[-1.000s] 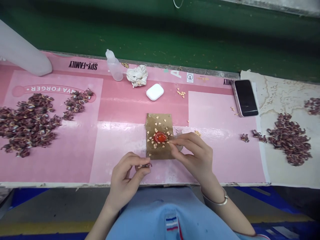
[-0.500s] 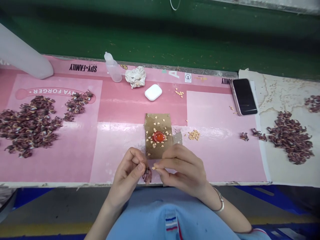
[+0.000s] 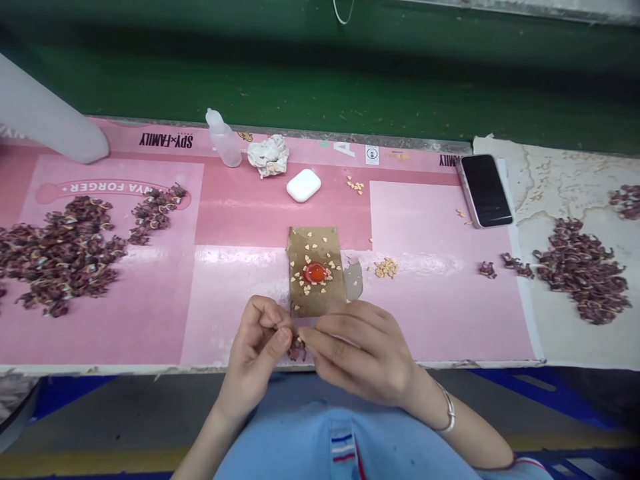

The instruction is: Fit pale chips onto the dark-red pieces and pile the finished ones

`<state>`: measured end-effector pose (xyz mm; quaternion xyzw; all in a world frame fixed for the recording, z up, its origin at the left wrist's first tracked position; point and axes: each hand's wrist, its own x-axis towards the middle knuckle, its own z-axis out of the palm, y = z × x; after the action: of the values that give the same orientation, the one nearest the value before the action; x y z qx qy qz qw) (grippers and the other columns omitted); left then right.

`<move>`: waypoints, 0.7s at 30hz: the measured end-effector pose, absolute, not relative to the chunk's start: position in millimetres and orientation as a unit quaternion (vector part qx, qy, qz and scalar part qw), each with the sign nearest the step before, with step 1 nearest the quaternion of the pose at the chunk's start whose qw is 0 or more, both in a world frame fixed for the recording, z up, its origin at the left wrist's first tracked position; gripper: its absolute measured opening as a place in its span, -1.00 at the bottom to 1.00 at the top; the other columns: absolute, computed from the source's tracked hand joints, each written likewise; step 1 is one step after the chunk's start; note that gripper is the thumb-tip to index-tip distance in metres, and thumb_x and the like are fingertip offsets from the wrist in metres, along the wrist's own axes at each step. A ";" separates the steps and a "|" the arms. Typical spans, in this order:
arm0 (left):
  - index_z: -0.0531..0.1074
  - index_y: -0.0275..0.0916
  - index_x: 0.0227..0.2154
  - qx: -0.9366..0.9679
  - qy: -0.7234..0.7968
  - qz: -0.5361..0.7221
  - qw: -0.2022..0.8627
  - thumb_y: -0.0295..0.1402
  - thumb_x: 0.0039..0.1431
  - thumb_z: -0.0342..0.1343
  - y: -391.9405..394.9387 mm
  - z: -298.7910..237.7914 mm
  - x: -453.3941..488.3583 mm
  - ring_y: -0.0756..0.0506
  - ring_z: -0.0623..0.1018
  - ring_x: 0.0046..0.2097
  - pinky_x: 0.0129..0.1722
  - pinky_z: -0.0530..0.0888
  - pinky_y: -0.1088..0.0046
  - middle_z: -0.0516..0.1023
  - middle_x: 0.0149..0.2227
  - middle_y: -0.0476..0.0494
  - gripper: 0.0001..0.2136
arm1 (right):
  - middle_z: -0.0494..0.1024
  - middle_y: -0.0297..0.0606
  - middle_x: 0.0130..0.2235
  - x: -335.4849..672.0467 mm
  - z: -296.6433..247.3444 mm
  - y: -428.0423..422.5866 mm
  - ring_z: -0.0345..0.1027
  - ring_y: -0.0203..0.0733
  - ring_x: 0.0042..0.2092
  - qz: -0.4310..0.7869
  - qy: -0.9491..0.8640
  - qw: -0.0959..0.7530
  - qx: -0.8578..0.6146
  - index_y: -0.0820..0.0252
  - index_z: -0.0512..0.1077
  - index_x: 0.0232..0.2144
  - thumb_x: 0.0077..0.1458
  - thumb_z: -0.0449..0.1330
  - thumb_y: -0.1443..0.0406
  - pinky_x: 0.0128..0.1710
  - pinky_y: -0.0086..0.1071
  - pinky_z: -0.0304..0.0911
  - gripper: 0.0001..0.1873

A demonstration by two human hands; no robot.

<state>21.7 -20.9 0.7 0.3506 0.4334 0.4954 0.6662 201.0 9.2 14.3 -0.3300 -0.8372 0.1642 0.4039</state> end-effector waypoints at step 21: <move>0.29 -0.16 0.17 0.745 0.597 0.296 -0.029 -0.15 0.40 0.05 5.4 -23.4 -48.5 -0.24 0.49 0.15 0.18 0.40 0.13 0.54 0.05 -0.29 -0.63 | 0.71 -0.22 -0.33 253.2 -28.9 4.3 0.58 -0.16 -0.38 0.633 -0.403 0.414 -0.516 0.07 0.66 -0.23 -0.10 0.52 0.02 -0.40 -0.35 0.53 -0.59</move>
<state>-48.5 5.4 -23.4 0.7450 0.5970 0.2963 -0.0290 253.2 4.3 -28.9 -0.5160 -0.4032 0.6326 0.4135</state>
